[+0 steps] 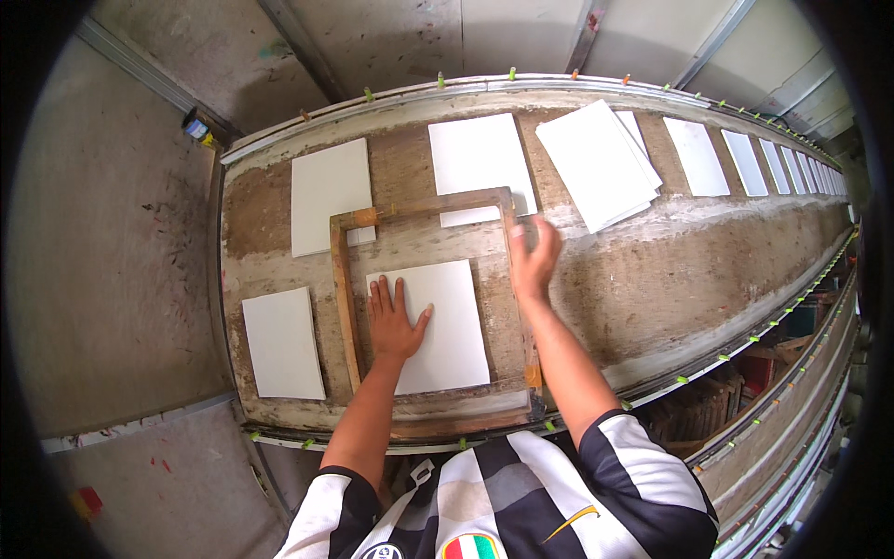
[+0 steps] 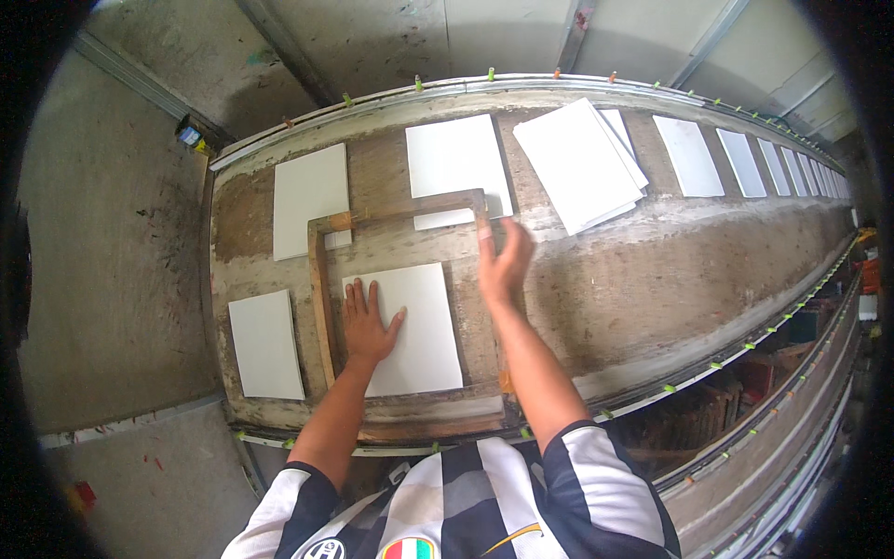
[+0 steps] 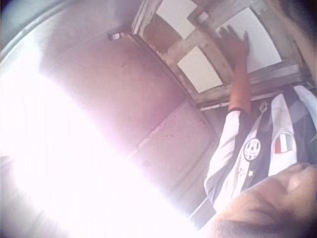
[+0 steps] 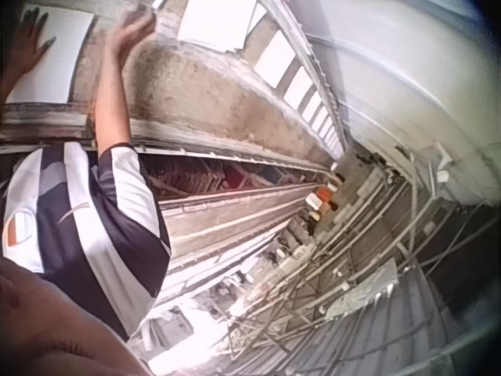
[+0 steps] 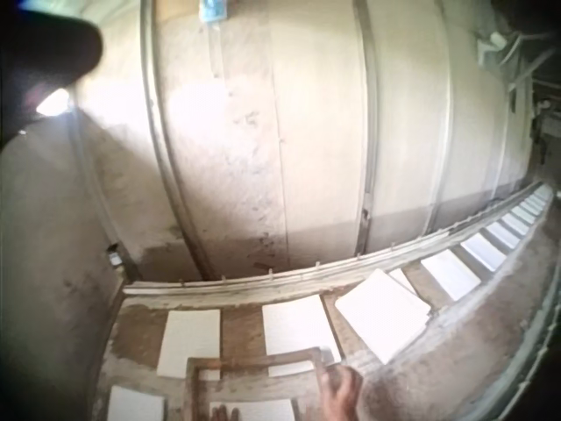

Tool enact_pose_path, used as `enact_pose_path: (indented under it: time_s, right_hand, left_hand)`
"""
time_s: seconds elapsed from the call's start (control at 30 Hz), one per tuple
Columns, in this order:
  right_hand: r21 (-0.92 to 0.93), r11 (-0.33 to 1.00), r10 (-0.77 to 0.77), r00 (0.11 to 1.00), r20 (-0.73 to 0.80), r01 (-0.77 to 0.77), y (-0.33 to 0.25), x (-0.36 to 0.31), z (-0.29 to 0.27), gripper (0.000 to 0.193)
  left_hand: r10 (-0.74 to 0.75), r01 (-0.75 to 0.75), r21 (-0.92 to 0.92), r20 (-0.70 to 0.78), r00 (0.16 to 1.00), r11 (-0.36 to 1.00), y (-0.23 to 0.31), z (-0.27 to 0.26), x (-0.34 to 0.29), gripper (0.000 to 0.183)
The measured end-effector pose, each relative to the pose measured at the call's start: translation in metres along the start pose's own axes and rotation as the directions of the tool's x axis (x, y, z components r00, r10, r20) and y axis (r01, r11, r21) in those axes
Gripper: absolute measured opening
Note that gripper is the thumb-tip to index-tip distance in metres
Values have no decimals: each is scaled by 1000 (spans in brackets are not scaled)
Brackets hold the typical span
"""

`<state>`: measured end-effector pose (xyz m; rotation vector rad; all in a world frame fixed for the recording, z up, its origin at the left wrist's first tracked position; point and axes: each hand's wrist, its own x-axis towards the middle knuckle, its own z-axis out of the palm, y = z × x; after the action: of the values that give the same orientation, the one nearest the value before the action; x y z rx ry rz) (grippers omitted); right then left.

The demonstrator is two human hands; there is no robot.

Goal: The person places white rectangular tiles into wooden frames on a conveyor belt. They adjust the tiles to fit within the frame and then move the frame along the belt to the next position. The process is repeated for multiple tiles.

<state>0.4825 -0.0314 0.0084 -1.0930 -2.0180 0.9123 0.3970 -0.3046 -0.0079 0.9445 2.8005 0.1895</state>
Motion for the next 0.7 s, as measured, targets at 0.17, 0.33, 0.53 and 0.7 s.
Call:
enact_pose_path:
  time_s: [0.17, 0.33, 0.53, 0.7]
  right_hand:
    - [421, 761, 623, 738, -260, -494, 86, 79, -47, 84]
    - [605, 296, 844, 499, 197, -739, 120, 118, -71, 89]
    - [655, 132, 798, 472, 375, -744, 125, 135, -80, 67]
    - [702, 284, 780, 583, 226, -653, 132, 152, -104, 55]
  left_hand:
    - [-57, 51, 63, 92, 994, 997, 29, -15, 4, 93]
    - [-96, 90, 86, 72, 993, 992, 84, -2, 5, 97]
    - [-153, 151, 28, 61, 986, 988, 111, 23, 1, 98]
    - [-164, 163, 50, 27, 986, 985, 116, 20, -1, 96]
